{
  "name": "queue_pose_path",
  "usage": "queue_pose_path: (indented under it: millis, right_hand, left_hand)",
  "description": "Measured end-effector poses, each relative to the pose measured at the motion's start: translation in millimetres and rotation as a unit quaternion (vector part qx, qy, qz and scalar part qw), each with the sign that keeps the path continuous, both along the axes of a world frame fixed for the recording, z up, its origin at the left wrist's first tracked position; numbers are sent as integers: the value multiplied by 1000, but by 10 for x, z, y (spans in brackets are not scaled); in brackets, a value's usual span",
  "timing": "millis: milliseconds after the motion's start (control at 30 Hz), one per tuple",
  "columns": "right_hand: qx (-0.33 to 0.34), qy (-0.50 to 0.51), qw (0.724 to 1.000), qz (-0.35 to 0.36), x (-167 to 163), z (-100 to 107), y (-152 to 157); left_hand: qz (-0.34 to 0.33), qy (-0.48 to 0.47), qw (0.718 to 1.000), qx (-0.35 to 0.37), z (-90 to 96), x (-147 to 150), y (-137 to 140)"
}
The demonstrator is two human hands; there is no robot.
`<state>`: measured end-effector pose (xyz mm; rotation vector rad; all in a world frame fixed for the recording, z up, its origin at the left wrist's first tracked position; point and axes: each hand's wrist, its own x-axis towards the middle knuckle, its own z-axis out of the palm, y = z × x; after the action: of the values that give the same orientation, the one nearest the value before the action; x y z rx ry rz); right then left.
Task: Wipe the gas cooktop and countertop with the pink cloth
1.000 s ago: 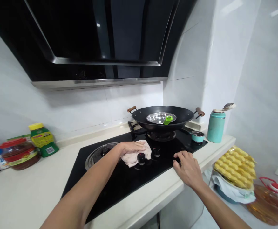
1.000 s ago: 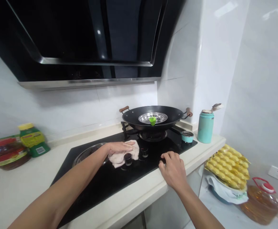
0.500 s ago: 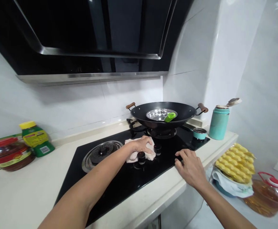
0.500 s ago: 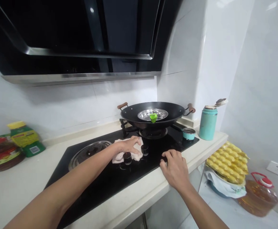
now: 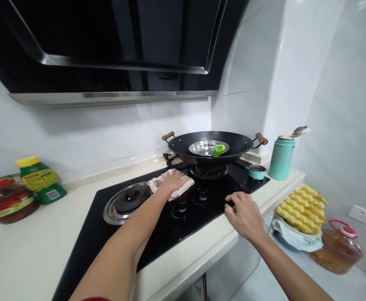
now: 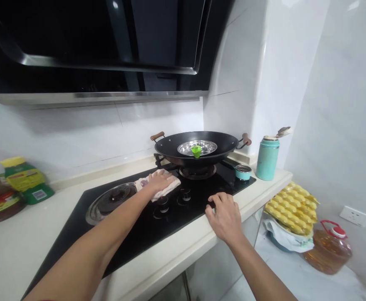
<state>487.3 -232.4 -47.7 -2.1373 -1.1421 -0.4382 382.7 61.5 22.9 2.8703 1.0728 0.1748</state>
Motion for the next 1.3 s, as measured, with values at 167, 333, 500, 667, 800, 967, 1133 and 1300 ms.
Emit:
queue_pose_path:
  millis: [167,333,500,667,800,967,1133,1300]
  right_hand:
    - [-13,1,1000,-5,4,1,-25]
    - [-29,-9,999,-7,-12,-1,-38]
    - [-60,-20,998,-24,-22,-7,-38]
    - [-74,-31,996,-31,10,-60,-17]
    - [-83,-47,995,-36,56,-126,3]
    - [-94,-63,993,-35,136,-204,-3]
    - [-94,-66,993,-20,224,-239,-16]
    - [-99,-65,993,-10,256,-238,-40]
  left_hand:
    - [-22,59,998,-23,-17,-320,-121]
    - [-44,51,998,-6,14,-733,-369]
    - [-60,27,998,1,33,-1087,-693]
    - [-70,33,996,-36,12,-1534,-1129]
    - [-116,36,989,-78,-59,-1787,-1659]
    - [-198,14,972,-126,-160,-1523,-2126]
    - [-198,-48,971,-122,-213,-1050,-2215]
    - [-119,-46,985,-119,-244,-1083,-2201]
